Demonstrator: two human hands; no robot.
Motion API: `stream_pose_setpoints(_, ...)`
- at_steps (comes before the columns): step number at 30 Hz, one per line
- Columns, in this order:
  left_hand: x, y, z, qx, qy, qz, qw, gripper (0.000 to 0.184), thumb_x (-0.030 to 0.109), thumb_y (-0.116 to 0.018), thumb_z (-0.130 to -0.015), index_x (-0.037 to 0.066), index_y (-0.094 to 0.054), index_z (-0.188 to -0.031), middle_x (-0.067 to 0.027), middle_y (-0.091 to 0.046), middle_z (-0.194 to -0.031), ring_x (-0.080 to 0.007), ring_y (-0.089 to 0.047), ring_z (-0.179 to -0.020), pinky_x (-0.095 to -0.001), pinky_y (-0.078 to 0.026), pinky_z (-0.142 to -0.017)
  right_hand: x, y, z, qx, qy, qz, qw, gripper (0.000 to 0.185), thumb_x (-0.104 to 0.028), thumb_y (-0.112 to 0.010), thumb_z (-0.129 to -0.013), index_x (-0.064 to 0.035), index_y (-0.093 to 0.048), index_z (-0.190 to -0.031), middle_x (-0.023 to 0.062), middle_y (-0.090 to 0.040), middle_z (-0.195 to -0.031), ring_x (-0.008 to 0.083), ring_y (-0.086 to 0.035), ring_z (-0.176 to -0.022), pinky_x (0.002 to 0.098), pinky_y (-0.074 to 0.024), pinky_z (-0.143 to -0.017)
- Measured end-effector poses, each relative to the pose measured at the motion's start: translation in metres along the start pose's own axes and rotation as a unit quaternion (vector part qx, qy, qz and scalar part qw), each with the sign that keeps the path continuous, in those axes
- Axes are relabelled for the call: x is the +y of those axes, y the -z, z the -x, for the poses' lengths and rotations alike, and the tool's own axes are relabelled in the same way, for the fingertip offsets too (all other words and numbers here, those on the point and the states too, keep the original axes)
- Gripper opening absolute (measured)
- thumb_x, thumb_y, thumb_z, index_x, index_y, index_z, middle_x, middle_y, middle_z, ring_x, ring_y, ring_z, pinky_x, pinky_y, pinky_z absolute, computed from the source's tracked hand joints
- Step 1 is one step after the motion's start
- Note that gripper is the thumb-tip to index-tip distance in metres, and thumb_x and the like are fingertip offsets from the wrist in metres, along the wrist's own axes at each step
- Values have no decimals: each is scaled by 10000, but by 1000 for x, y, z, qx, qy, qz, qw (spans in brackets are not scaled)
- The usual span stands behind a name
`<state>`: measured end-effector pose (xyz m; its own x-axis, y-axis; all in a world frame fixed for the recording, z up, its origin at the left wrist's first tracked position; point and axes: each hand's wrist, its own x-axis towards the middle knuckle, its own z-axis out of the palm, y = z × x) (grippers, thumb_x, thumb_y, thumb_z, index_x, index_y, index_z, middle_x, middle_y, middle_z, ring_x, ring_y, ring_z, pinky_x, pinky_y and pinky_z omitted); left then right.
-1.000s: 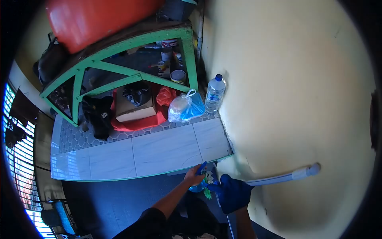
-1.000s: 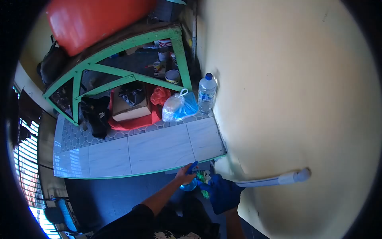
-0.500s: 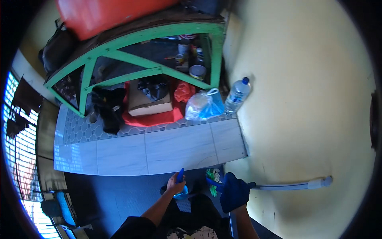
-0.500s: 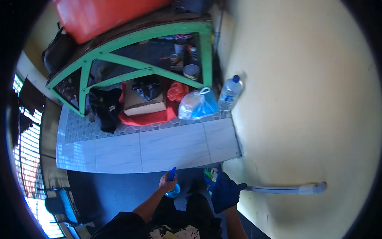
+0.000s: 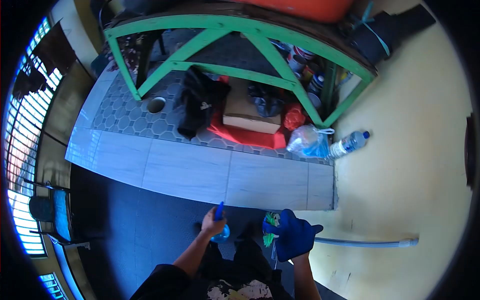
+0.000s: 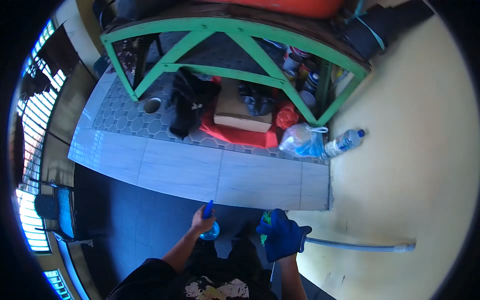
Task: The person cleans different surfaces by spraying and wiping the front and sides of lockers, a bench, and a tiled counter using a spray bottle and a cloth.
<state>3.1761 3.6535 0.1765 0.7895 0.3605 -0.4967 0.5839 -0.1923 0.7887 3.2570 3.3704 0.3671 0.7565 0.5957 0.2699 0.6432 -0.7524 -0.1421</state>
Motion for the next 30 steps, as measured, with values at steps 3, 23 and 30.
stream_pose_setpoints(3,-46,77,-6,68,30,6,997,341,205,-709,-753,114,-688,-1080,-161,-712,-1014,-386,-685,-1005,-481,-540,-880,-52,-10,-28,-86,-119,-173,974,231,-257,-714,-731,-215,-620,-939,39,-578,-854,287,-640,-739,449,-445,-640)
stream_pose_setpoints(23,-157,374,-32,376,7,6,927,324,146,-698,-738,84,-658,-1053,-158,-697,-1003,-376,-682,-918,-460,-542,-805,-271,-43,-171,-105,67,13,992,373,-528,-584,-961,-162,-572,-894,78,-591,-816,320,-613,-663,472,-436,-607)
stream_pose_setpoints(30,-124,425,-34,335,8,1,942,362,163,-712,-743,108,-673,-1098,-157,-702,-991,-346,-695,-923,-426,-548,-819,-260,-186,-202,-145,-52,-589,793,364,-443,-435,-1053,-141,-624,-977,101,-618,-1002,303,-652,-840,482,-529,-847)
